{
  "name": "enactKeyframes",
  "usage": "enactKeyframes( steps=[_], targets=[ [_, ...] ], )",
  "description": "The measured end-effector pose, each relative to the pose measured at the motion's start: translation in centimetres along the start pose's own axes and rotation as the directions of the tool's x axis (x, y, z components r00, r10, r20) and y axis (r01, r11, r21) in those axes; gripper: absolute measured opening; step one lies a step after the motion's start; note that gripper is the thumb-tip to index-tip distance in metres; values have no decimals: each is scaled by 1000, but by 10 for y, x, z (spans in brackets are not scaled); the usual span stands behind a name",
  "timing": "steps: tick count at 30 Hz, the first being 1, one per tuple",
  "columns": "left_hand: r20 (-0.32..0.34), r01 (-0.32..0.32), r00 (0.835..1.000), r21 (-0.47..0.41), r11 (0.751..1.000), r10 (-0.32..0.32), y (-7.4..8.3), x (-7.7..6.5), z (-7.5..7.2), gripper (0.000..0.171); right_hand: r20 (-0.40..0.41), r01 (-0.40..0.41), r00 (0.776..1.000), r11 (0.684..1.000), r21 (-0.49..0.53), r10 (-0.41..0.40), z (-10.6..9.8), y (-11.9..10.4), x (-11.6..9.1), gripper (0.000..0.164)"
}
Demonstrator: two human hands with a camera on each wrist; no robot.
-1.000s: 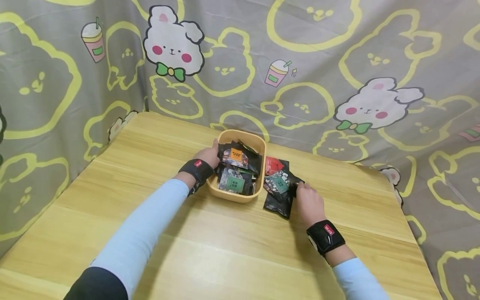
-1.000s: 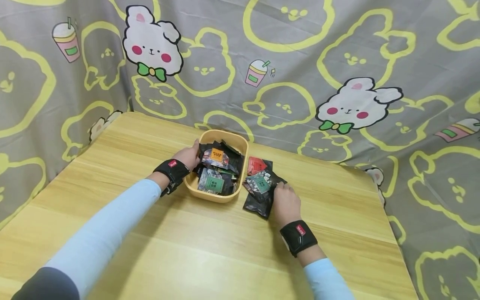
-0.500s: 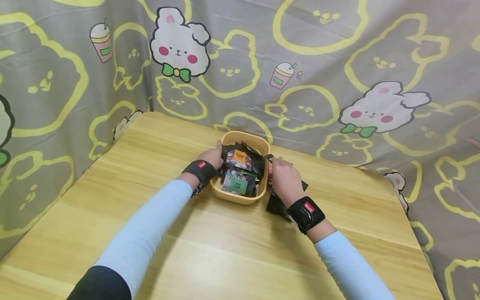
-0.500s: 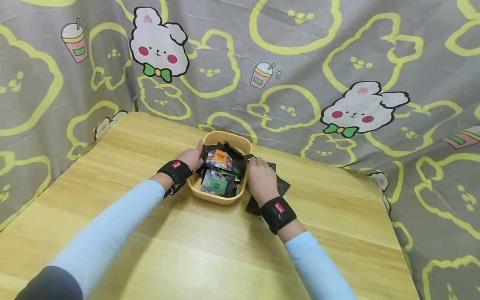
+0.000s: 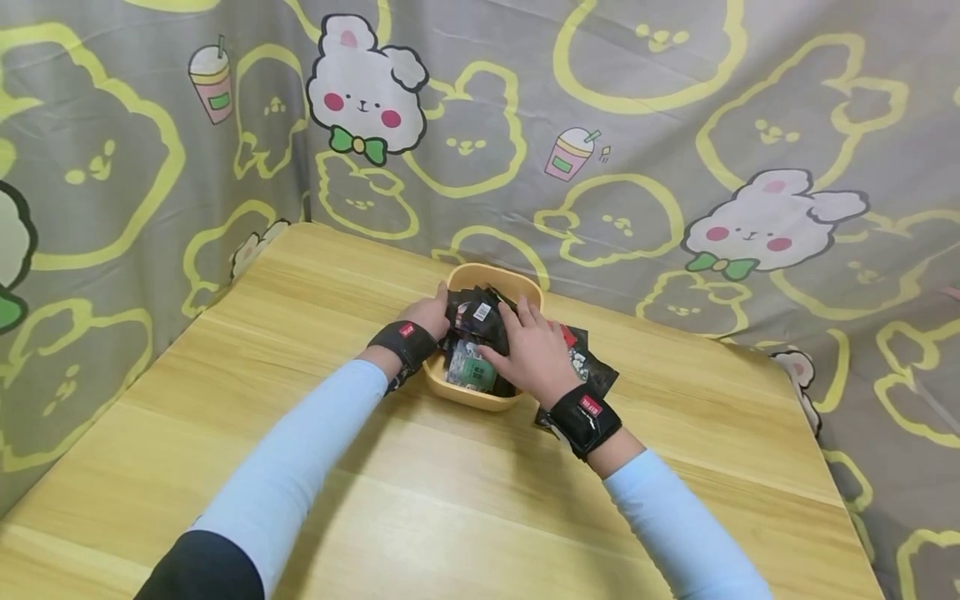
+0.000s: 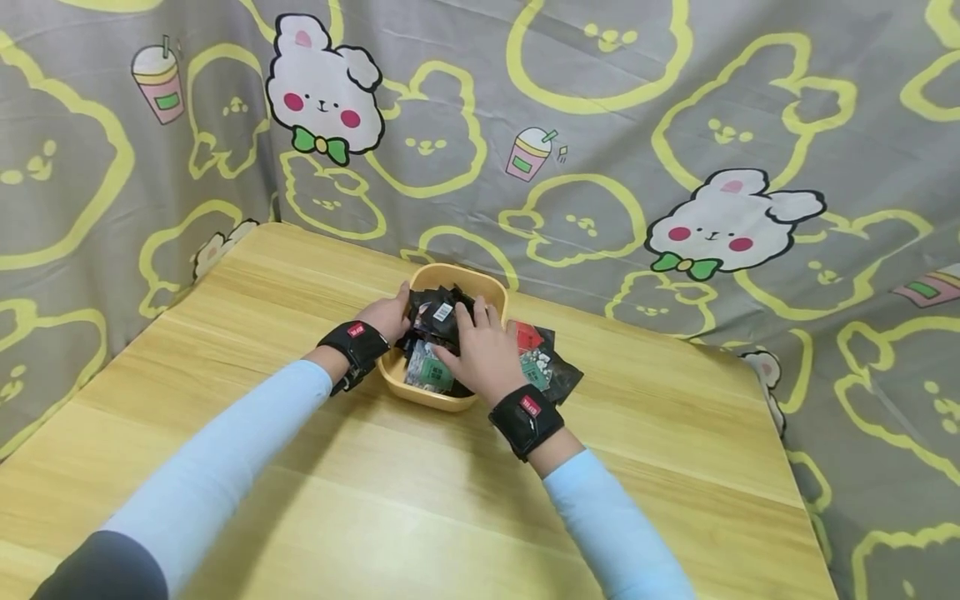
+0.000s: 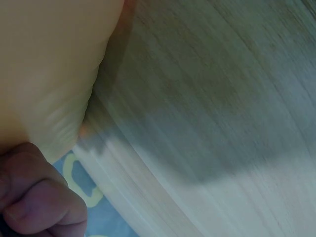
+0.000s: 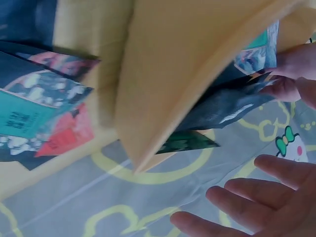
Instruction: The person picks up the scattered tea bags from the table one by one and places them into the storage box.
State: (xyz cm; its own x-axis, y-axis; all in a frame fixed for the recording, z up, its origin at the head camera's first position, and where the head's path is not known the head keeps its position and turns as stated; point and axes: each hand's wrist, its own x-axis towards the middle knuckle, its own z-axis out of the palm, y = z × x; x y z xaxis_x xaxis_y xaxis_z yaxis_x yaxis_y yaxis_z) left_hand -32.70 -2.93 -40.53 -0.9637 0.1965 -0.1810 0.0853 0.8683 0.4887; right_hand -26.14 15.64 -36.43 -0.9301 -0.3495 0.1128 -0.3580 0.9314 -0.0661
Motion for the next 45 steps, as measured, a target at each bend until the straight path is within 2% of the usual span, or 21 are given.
enactKeyframes(
  steps=[7,11,17,21,28,34,39,42,45],
  targets=[
    [4,9,1000,2,1000,-9,-1,0,-1,71,44,-88,995,994,59,86,-2,23,-10,73],
    [3,15,1000,11,1000,-15,1,-1,-1,70,56,-134,990,987,92,130,-2,47,-18,75],
    [5,10,1000,11,1000,-10,-2,6,3,70,63,-184,982,970,162,176,2,84,-33,76],
    [6,0,1000,11,1000,0,-2,7,2,72,72,-216,976,965,147,208,10,97,-41,73],
    [6,3,1000,2,1000,-3,-3,6,2,74,141,-212,970,973,94,198,36,99,-45,68],
    [8,15,1000,5,1000,-15,-1,4,3,74,193,-221,960,972,78,203,51,94,-41,75],
    [13,19,1000,-3,1000,-19,1,1,2,73,217,-231,954,970,81,209,53,94,-38,78],
    [18,21,1000,-9,1000,-21,1,1,1,74,226,-216,955,972,91,191,51,96,-37,68],
    [14,13,1000,-2,1000,-12,0,2,1,73,268,-236,944,963,130,195,46,99,-35,58]
  ],
)
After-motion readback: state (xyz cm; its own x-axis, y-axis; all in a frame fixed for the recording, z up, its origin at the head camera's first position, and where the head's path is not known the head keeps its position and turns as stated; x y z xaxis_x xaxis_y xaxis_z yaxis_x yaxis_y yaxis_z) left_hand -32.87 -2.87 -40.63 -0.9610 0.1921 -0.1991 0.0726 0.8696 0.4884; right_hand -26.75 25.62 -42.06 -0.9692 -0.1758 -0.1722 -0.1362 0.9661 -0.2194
